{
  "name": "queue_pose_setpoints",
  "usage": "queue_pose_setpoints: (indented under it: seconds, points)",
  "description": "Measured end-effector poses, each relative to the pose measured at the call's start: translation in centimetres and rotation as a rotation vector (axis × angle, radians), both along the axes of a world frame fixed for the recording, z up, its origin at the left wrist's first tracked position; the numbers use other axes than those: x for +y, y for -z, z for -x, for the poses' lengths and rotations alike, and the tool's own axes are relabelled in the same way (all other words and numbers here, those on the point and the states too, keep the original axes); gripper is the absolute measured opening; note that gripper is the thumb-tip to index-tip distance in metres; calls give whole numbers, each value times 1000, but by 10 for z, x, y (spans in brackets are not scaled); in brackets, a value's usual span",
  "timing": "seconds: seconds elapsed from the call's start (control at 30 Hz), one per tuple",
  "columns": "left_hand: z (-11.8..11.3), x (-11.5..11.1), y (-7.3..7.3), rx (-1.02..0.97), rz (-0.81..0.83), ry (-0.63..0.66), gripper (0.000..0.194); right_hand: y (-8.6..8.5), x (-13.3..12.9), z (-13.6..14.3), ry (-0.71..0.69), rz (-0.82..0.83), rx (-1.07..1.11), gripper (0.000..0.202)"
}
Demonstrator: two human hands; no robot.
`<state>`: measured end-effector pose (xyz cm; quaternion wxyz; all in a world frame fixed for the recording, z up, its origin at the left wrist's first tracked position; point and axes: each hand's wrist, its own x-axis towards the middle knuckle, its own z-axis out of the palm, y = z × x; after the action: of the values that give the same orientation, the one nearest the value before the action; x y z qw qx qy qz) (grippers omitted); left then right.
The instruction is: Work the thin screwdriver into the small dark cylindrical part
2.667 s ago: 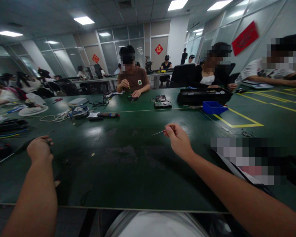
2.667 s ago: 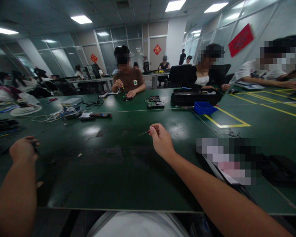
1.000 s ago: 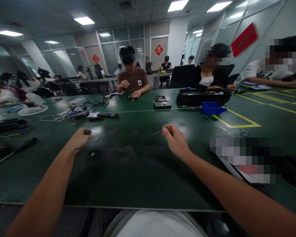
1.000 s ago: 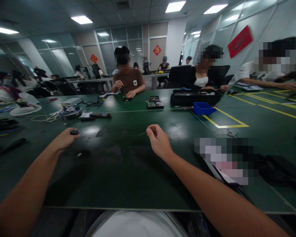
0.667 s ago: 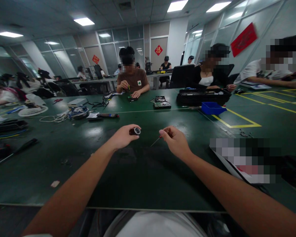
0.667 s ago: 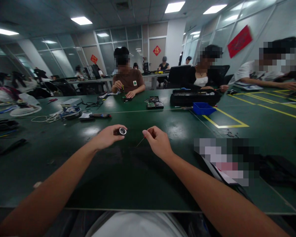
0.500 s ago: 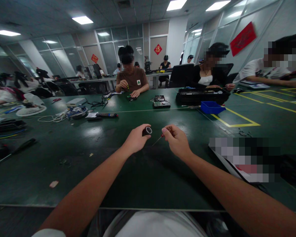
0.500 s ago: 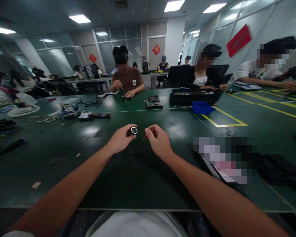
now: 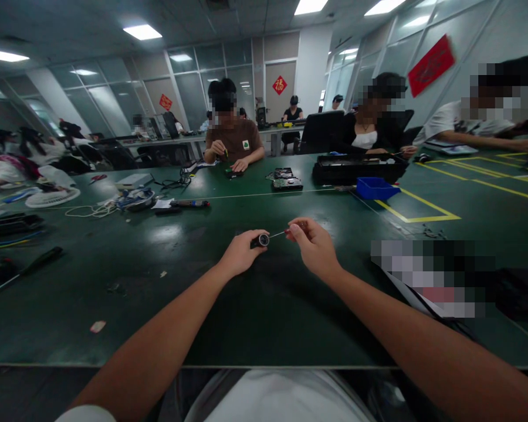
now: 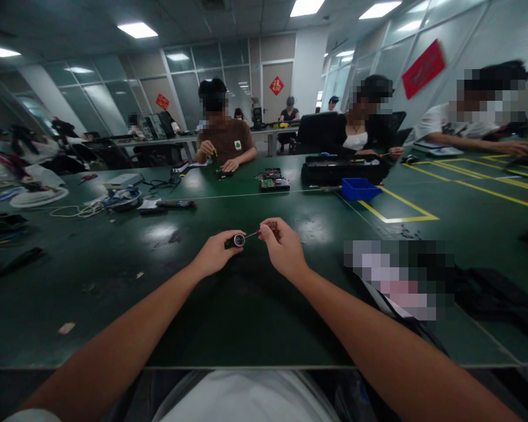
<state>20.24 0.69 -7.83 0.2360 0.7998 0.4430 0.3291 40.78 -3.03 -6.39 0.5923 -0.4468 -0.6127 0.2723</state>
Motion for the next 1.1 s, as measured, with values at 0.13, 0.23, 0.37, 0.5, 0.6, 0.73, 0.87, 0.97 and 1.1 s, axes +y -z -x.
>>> queue_pose_setpoints:
  seconds: [0.13,0.23,0.37,0.5,0.6,0.73,0.87,0.97,1.1]
  points:
    - [-1,-1,1,-6,-6,1,41,-4,-2,0,-3,15,-5,28]
    - [-1,-2,0,-9,-5,1,41,-7,-4,-1,43,48,-63,30]
    - [-1,-5,-3,5,-22,26,40,-7,-3,-3,61,31,-110,24]
    - [-2,-7,-6,41,-29,35,38,-6,-2,-4,41,60,-137,22]
    - [-2,-8,-7,67,-38,51,37,-7,-3,-4,99,69,-204,37]
    - [-2,-6,-4,70,-58,55,36,-7,-2,-3,115,22,-240,33]
    - [-1,-5,-1,43,-58,-13,40,-6,-1,-4,38,48,-198,30]
    - [-2,-5,-2,57,-55,-19,40,-4,-2,-4,60,56,-209,36]
    - [-3,-7,-4,73,-58,-19,41,0,-2,-2,92,37,-121,32]
